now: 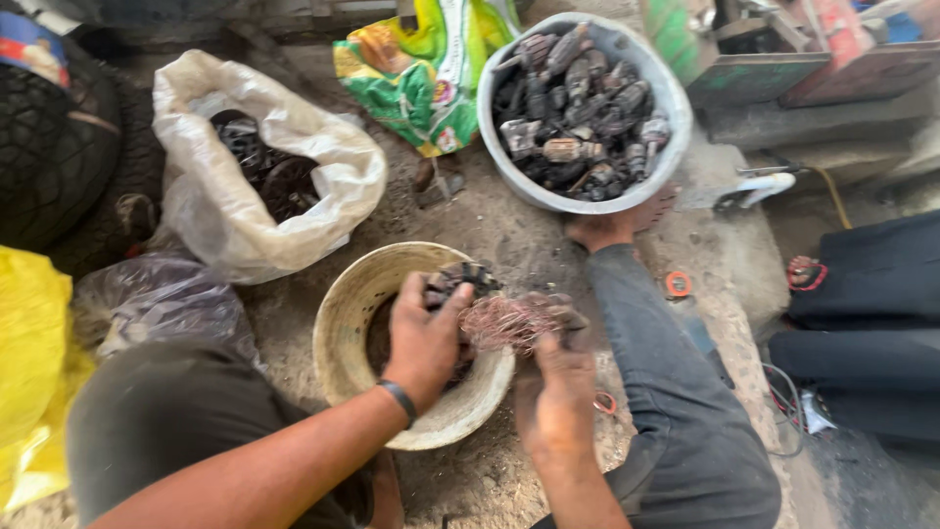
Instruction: The person removes copper wire from motor components by hand and using a pair of scissors, placing the extracted copper into a pile.
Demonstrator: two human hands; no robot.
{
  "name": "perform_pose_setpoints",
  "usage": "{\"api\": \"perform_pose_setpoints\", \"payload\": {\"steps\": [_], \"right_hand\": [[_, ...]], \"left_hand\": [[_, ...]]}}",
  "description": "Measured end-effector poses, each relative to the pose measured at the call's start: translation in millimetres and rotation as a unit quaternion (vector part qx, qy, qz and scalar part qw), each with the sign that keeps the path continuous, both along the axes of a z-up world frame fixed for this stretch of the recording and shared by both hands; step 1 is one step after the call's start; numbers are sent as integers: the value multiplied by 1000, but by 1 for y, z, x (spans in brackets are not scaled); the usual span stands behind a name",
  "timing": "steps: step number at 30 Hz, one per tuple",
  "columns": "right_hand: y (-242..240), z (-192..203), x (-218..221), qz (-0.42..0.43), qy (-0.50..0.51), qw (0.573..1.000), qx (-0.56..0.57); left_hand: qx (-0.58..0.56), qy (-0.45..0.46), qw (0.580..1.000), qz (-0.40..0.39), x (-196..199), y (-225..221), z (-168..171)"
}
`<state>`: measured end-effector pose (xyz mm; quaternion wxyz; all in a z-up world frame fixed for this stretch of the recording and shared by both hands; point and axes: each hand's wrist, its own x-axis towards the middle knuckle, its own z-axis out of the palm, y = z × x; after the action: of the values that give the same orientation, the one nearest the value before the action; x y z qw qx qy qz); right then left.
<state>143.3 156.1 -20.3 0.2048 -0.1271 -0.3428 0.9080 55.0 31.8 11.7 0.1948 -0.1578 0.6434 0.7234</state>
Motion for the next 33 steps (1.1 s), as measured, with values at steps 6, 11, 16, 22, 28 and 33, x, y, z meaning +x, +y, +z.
{"api": "perform_pose_setpoints", "payload": {"steps": [6,11,16,22,28,33], "right_hand": [[2,2,-2,-14,-29,936,350],[18,-20,1,-5,-1,970,244],[12,-37,2,-48,-34,980,192],[8,-5,-6,-37,-71,844,530],[-14,34,-4,97,-43,766,635],[-13,35,-7,89,-85,702,701]], "left_hand": [[0,20,999,34,-21,-6,-5],[53,40,997,36,-19,-8,-13],[7,60,998,22,-7,0,-25],[-26,87,996,16,1,1,-27],[-146,194,970,8,-5,-2,-27],[-120,175,977,-22,-4,-6,-23]]}}
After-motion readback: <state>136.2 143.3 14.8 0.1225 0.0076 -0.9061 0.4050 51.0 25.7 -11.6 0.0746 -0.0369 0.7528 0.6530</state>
